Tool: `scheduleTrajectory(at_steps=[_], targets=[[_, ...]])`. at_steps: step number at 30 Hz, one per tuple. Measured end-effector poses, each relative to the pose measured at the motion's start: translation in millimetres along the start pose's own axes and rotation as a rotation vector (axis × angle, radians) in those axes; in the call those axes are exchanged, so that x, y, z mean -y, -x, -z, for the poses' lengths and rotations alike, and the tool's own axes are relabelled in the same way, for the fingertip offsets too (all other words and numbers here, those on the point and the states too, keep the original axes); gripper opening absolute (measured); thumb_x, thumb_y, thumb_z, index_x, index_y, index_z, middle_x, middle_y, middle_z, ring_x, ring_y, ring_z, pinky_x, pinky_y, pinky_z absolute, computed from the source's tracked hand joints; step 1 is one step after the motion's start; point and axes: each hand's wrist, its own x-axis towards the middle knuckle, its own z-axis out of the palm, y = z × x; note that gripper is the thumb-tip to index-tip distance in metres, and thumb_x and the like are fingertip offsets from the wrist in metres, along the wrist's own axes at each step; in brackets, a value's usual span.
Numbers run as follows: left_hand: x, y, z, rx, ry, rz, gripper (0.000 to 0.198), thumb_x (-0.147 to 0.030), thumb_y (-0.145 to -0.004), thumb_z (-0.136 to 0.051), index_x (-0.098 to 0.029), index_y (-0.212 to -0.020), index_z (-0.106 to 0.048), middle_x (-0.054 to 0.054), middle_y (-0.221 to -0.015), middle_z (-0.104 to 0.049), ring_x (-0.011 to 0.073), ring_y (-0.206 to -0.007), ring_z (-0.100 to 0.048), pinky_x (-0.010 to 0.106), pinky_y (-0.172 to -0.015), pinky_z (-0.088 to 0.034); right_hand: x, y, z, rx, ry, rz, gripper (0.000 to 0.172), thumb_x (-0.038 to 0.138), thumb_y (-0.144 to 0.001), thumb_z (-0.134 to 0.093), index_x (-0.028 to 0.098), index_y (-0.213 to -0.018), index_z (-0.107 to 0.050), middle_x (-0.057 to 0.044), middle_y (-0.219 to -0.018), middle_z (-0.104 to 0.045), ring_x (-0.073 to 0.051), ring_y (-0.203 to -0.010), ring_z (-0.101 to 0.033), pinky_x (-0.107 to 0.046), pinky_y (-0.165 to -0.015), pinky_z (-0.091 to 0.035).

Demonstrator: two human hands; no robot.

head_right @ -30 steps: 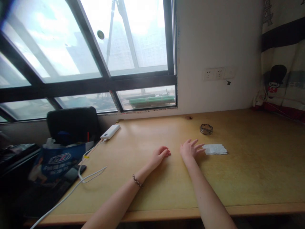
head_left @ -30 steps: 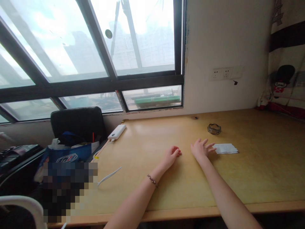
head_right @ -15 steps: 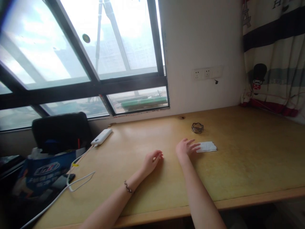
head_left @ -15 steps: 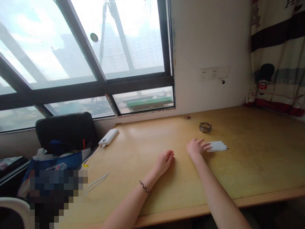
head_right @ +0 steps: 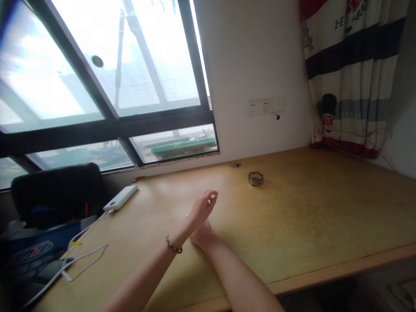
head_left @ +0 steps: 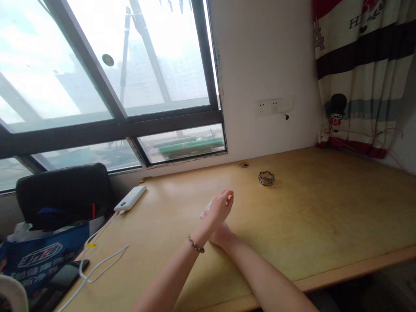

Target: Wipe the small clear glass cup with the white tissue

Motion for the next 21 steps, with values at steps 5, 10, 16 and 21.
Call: scheduleTrajectory(at_steps=[5, 10, 16, 21], targets=[[-40, -60, -91.9, 0.109, -0.009, -0.169, 0.034, -0.023, -0.079, -0.039, -0.018, -0.112, -0.046, 0.01, -0.113, -0.05, 0.0201, -0.09, -0.053, 0.03, -0.079, -0.041, -4, -3, -1, 0.099, 0.096, 0.127, 0.045, 0.041, -0.072, -0.052, 0.014, -0.108, -0.049, -0.009, -0.113, -0.051, -0.026, -0.105, -0.04, -0.037, -0.088, -0.034], [-61, -99, -157.9, 0.258, -0.167, -0.135, 0.047, -0.023, -0.08, -0.04, -0.016, -0.125, -0.028, 0.017, -0.133, -0.022, 0.0241, -0.097, -0.051, 0.032, -0.075, -0.043, -10, -2, 10, -0.001, 0.076, 0.125, 0.035, 0.045, -0.073, -0.05, 0.018, -0.094, -0.054, -0.005, -0.1, -0.054, -0.023, -0.096, -0.041, -0.035, -0.081, -0.036], [-44, -112, -170.9, 0.34, -0.256, -0.122, 0.036, -0.018, -0.08, -0.039, -0.015, -0.116, -0.036, 0.017, -0.105, -0.045, 0.0245, -0.09, -0.053, 0.033, -0.073, -0.042, -15, -3, 17, 0.028, 0.056, 0.091, 0.03, 0.042, -0.074, -0.048, 0.019, -0.093, -0.054, -0.004, -0.1, -0.054, -0.021, -0.096, -0.039, -0.034, -0.081, -0.034], [-30, -107, -158.2, 0.334, -0.222, -0.13, 0.026, -0.009, -0.076, -0.041, -0.016, -0.101, -0.046, 0.014, -0.099, -0.045, 0.0205, -0.087, -0.052, 0.029, -0.075, -0.04, -10, -3, 20, 0.038, 0.075, 0.052, 0.028, 0.04, -0.076, -0.046, 0.019, -0.094, -0.053, -0.004, -0.103, -0.053, -0.021, -0.099, -0.038, -0.035, -0.081, -0.035]])
